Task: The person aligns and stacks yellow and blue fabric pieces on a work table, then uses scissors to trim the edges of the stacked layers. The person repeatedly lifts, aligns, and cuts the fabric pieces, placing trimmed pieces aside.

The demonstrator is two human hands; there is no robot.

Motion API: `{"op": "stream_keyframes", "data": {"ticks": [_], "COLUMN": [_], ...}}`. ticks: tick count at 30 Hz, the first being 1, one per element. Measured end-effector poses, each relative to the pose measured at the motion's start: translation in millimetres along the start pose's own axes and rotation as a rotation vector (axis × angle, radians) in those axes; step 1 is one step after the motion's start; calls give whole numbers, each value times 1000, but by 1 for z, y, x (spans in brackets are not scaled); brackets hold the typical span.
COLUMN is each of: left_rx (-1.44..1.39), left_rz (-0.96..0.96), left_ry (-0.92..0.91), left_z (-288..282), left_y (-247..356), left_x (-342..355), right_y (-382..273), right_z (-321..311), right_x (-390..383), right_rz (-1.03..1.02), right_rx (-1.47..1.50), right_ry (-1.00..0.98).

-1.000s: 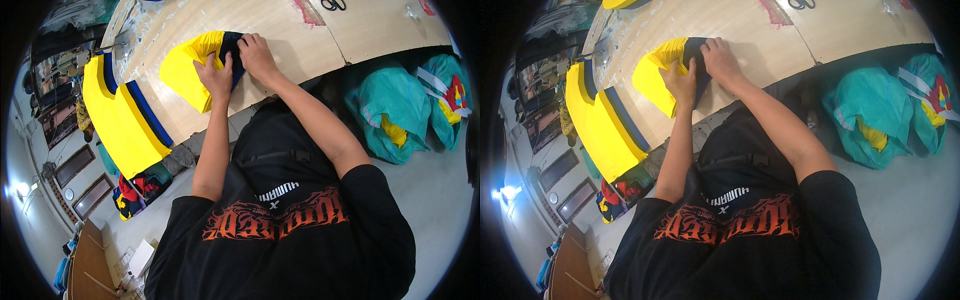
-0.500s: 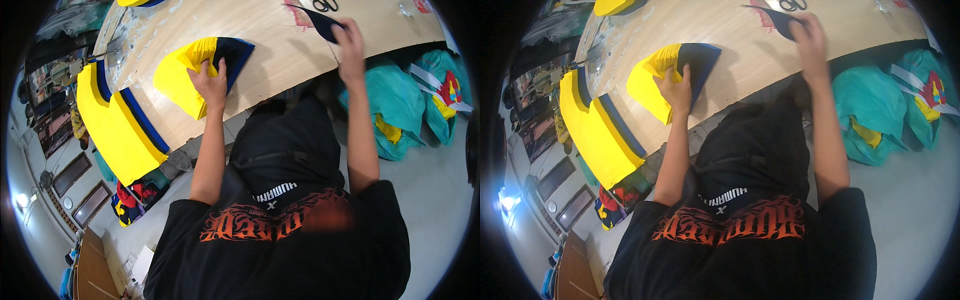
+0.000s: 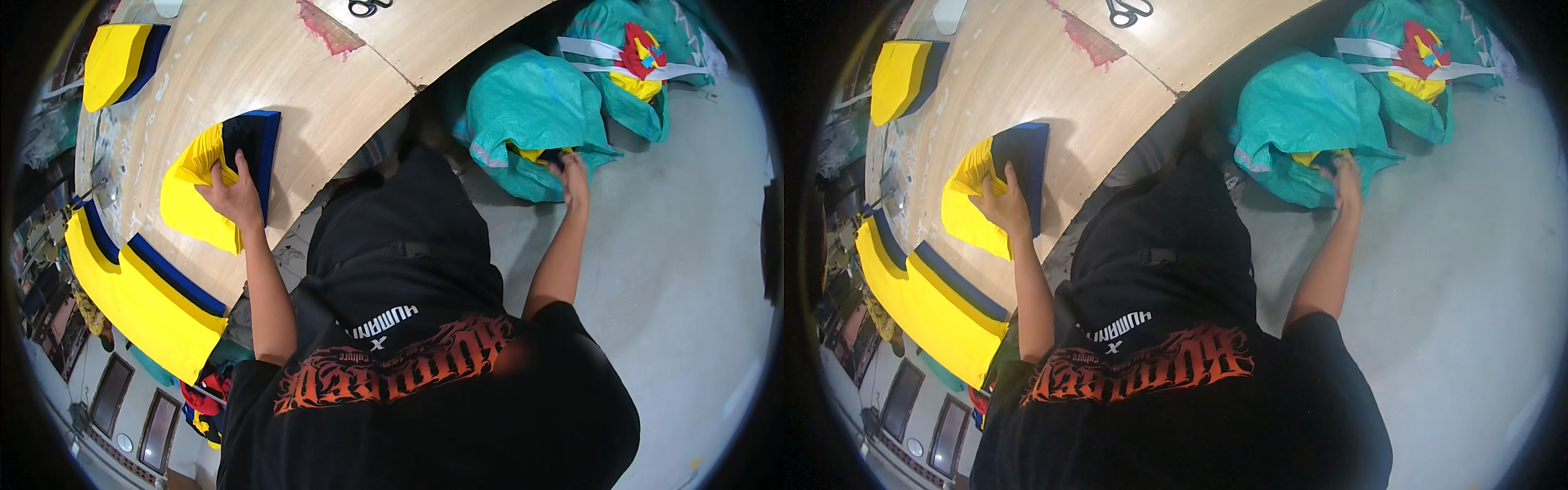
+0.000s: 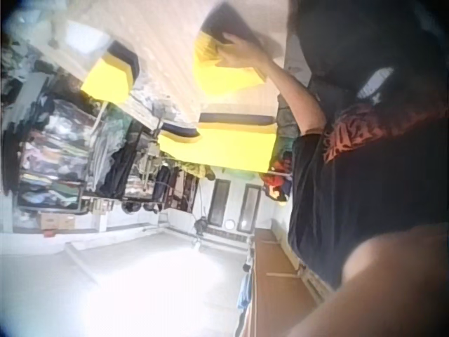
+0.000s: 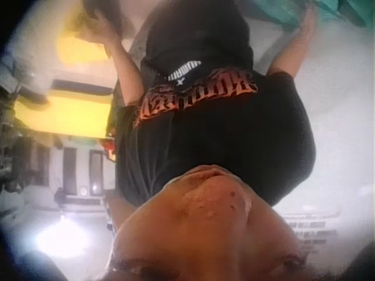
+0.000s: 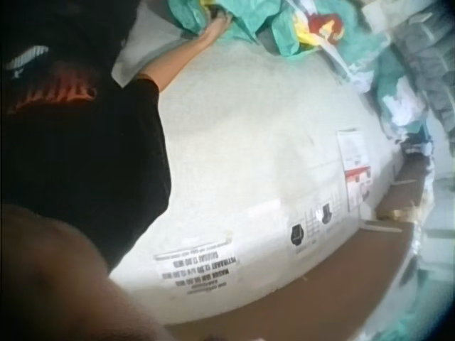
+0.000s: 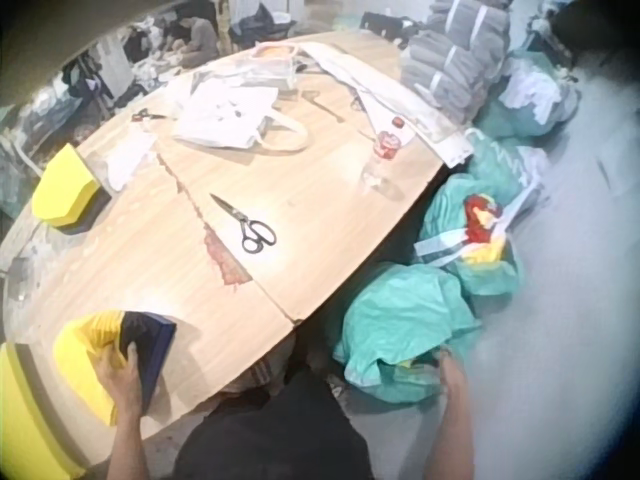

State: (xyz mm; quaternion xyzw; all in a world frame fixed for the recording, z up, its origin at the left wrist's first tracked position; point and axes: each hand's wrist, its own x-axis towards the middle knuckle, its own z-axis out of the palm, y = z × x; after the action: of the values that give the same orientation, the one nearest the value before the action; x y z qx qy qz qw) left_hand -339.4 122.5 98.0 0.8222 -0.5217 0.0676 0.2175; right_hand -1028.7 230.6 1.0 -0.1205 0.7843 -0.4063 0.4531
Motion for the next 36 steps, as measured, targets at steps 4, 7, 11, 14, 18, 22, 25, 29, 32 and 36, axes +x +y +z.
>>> {"op": "stream_keyframes", "data": {"ticks": [4,7,11,14,18,22,25,29,32,36], "left_rx": [-81,-86,-87,-92,-95,-81,-91,-112,-133,-104], "left_rz": [91,80,83,71,37,47,46,12,11,35], "left_ry": [37,54,93,89,93,75,64,86,95,75], "left_z": [8,15,0,-1,-4,0,3,-2,-2,-3], "left_y": [-20,-32,-6,-5,-2,-7,-1,-5,-4,-2], "left_x": [-2,-6,0,-4,-6,-4,-1,-6,-6,-6], "right_y": [6,-13,-79,-129,-181,-171,-138,-100,-96,-96], "right_z": [9,22,82,129,261,387,462,527,540,543], "right_x": [40,45,11,4,-52,-115,-161,-207,-225,-231], "right_rz": [-167,-313,-565,-832,-666,-241,-80,67,31,14], "right_rx": [193,97,-14,-14,46,-137,-81,-57,-49,-49], "right_ry": [250,363,734,508,-381,-1084,-1329,-1278,-1170,-1157]}}
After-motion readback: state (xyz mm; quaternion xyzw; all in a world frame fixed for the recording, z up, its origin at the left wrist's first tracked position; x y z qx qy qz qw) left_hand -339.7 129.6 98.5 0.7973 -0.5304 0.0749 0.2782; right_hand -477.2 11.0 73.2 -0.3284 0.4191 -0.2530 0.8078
